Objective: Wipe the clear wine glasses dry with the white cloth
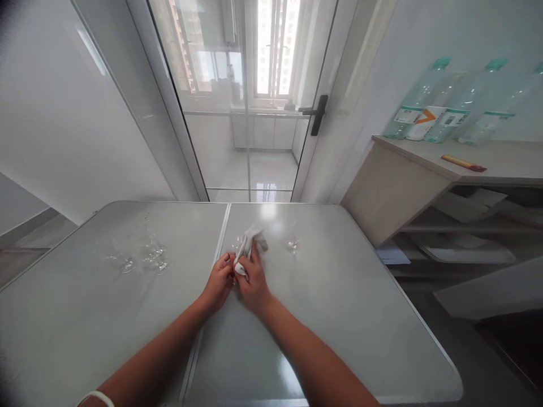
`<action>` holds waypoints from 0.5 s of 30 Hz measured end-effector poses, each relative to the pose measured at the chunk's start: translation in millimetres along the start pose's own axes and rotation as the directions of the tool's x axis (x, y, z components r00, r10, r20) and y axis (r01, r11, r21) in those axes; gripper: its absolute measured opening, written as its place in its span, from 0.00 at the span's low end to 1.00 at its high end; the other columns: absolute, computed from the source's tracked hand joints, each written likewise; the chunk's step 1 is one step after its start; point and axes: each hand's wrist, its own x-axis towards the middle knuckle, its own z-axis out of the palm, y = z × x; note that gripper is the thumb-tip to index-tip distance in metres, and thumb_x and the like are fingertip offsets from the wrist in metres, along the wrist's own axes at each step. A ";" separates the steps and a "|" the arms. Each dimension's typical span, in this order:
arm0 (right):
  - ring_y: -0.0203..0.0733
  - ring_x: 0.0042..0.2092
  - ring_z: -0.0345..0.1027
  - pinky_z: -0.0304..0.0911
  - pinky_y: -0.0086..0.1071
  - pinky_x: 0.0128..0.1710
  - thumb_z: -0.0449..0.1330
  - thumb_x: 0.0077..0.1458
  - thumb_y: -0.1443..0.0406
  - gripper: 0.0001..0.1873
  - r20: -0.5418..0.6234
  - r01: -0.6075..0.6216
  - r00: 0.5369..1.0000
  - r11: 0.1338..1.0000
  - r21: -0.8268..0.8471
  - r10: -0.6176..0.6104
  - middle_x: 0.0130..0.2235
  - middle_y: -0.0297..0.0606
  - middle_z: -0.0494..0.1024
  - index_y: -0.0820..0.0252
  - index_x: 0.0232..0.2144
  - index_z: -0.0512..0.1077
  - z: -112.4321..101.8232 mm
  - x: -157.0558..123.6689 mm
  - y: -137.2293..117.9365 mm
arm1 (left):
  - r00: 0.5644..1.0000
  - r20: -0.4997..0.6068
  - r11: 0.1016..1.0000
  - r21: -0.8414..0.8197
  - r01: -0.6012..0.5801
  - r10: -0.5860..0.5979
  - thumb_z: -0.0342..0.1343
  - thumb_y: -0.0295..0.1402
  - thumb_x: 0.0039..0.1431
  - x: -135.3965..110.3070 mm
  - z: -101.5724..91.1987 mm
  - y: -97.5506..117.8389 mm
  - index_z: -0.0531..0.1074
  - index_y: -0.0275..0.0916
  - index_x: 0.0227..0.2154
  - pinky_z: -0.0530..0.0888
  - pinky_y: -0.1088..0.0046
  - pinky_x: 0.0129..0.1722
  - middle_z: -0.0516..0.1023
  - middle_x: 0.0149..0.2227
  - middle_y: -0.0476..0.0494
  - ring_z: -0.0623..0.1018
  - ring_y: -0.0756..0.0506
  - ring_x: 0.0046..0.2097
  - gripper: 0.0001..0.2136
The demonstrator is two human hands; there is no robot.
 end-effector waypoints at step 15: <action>0.41 0.29 0.60 0.58 0.35 0.32 0.59 0.58 0.56 0.17 -0.247 -0.331 0.859 0.856 0.397 0.447 0.23 0.31 0.65 0.54 0.20 0.65 -29.0 21.0 10.4 | 0.885 0.323 0.489 0.743 -0.457 0.335 0.59 0.33 0.60 -7.6 -18.2 -1.9 0.69 0.43 0.41 0.62 0.73 0.28 0.74 0.27 0.49 0.73 0.47 0.26 0.08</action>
